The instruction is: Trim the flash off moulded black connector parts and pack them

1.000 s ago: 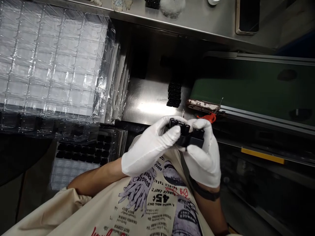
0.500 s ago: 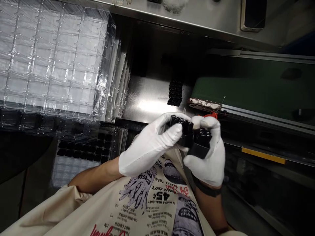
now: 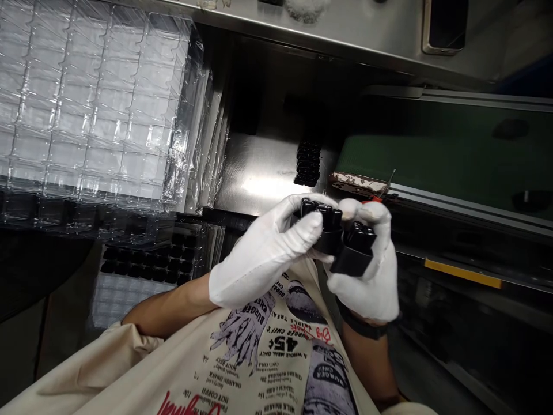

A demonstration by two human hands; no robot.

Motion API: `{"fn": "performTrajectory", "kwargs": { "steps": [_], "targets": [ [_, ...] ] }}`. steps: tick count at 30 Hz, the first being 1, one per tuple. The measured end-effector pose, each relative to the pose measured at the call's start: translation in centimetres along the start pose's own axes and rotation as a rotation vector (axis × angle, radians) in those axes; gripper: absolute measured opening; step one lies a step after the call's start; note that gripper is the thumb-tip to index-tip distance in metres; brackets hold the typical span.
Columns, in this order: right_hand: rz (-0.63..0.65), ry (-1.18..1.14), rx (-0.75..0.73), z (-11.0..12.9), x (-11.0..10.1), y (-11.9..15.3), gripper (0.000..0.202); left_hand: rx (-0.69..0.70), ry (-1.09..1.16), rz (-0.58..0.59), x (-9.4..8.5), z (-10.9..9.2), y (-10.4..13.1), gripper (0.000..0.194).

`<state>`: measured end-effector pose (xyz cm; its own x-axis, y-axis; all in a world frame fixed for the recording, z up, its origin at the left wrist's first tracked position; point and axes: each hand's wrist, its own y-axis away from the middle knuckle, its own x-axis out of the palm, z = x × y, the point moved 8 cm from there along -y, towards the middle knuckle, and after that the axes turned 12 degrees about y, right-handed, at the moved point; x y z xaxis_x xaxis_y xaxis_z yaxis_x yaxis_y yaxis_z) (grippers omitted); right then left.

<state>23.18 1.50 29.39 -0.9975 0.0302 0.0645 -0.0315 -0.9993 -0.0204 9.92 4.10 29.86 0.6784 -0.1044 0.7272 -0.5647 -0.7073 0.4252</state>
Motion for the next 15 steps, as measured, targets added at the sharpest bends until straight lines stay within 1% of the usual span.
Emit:
{"fn": "performTrajectory", "kwargs": {
  "steps": [6,9,13,15],
  "targets": [
    [-0.037,0.057,0.025,0.03,0.15,0.04,0.064,0.011,-0.011,-0.025,0.12,-0.14,-0.01,0.046],
    [-0.020,0.033,0.038,-0.10,0.30,0.09,0.062,0.012,-0.004,-0.033,0.09,-0.22,0.04,0.046],
    [-0.008,-0.070,0.040,-0.17,0.50,0.26,0.059,0.033,-0.002,0.030,0.29,-0.39,0.01,0.042],
    [-0.019,-0.085,0.052,-0.40,0.48,0.29,0.058,0.042,-0.012,0.039,0.23,-0.39,-0.07,0.041]
  ]
}}
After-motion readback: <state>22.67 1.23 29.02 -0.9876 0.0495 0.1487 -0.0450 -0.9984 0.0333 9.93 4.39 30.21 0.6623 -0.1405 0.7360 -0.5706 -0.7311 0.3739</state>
